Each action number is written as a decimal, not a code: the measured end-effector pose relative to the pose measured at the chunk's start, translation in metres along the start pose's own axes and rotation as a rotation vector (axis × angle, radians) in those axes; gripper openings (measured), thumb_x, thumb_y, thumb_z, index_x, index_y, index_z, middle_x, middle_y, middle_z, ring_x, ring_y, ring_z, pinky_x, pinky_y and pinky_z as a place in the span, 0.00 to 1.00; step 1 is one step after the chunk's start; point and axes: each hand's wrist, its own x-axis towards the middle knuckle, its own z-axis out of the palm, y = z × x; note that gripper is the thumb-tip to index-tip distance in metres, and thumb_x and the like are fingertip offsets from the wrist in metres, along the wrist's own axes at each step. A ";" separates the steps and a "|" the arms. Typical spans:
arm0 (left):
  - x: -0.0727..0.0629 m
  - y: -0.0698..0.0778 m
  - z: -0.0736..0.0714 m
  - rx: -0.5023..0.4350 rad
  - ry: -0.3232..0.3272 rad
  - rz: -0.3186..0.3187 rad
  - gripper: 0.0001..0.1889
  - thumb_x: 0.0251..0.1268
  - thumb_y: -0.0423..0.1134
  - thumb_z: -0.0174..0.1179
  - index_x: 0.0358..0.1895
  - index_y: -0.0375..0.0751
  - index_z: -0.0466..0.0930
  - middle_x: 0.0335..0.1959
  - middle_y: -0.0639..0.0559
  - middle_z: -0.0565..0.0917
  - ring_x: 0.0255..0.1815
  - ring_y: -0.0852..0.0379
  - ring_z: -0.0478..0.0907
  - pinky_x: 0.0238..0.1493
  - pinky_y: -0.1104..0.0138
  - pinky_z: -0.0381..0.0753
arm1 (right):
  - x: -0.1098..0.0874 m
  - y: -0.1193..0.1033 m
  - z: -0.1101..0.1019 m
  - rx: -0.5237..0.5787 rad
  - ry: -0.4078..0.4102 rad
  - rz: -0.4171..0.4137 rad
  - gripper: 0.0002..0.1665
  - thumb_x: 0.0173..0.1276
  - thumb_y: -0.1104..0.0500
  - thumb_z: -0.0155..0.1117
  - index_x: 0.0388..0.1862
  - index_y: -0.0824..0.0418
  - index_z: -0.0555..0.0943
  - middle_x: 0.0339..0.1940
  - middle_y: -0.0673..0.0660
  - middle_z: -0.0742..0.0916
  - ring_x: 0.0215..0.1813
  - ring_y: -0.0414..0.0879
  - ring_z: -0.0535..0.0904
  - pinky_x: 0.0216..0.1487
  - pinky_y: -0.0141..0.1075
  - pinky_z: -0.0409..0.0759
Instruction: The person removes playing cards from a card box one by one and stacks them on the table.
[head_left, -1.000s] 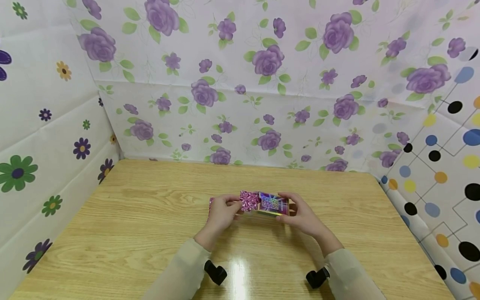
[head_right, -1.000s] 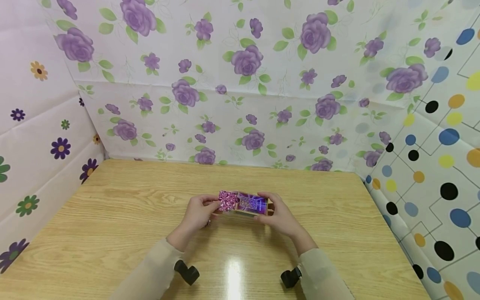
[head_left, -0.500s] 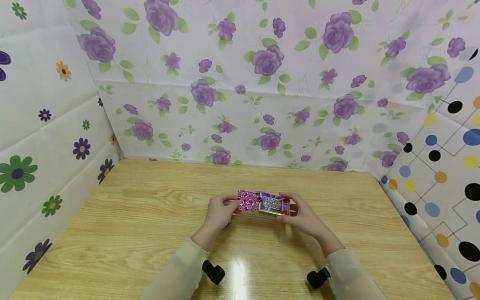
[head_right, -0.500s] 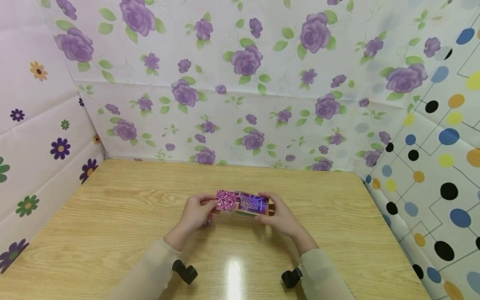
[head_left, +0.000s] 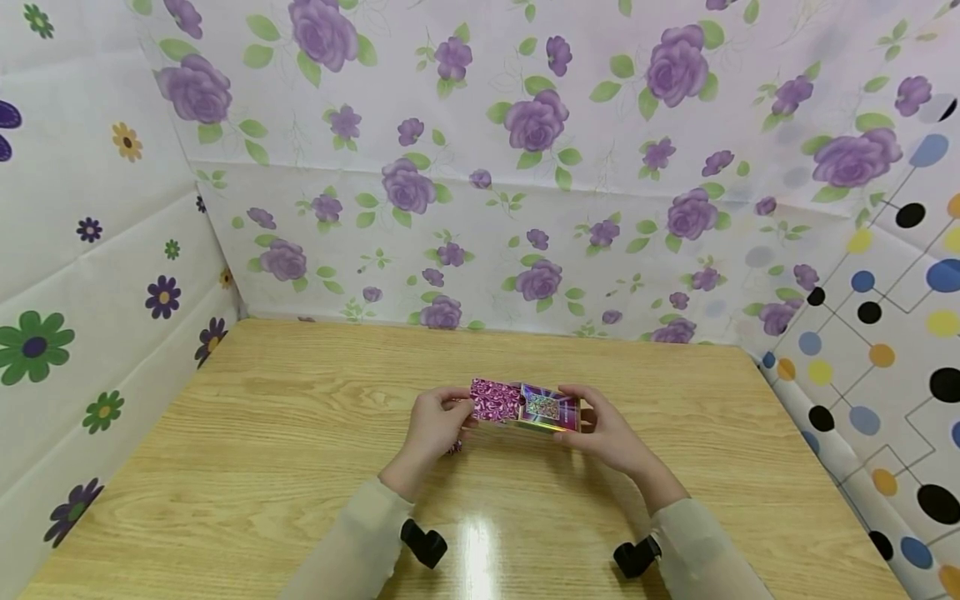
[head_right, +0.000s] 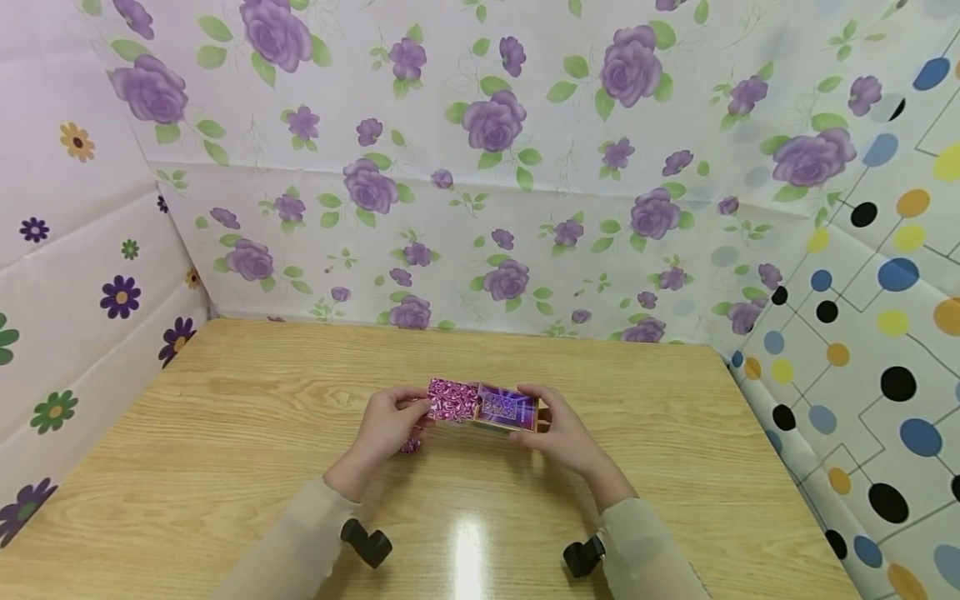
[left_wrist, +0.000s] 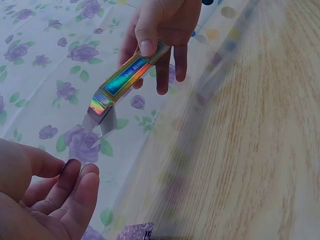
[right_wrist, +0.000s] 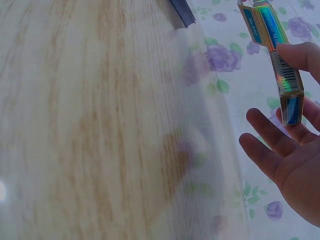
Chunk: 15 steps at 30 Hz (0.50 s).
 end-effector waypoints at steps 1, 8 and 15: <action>0.000 0.000 0.000 0.000 0.000 -0.001 0.14 0.64 0.28 0.54 0.50 0.24 0.77 0.32 0.34 0.85 0.21 0.61 0.80 0.23 0.70 0.83 | 0.000 0.000 0.000 0.001 -0.001 0.001 0.43 0.58 0.57 0.71 0.70 0.59 0.61 0.68 0.62 0.65 0.57 0.59 0.74 0.55 0.44 0.77; 0.001 -0.001 -0.002 0.005 0.005 0.007 0.14 0.64 0.28 0.54 0.50 0.24 0.77 0.32 0.34 0.84 0.21 0.60 0.80 0.23 0.68 0.83 | 0.000 0.000 0.000 0.008 0.001 0.004 0.43 0.58 0.57 0.71 0.70 0.58 0.62 0.68 0.62 0.65 0.57 0.59 0.74 0.54 0.44 0.77; 0.001 -0.001 -0.003 0.001 0.004 0.008 0.13 0.64 0.28 0.54 0.50 0.24 0.77 0.31 0.34 0.84 0.21 0.60 0.80 0.26 0.63 0.85 | 0.000 0.000 0.000 -0.002 0.004 0.007 0.43 0.58 0.57 0.71 0.70 0.59 0.61 0.68 0.61 0.65 0.57 0.59 0.74 0.55 0.44 0.77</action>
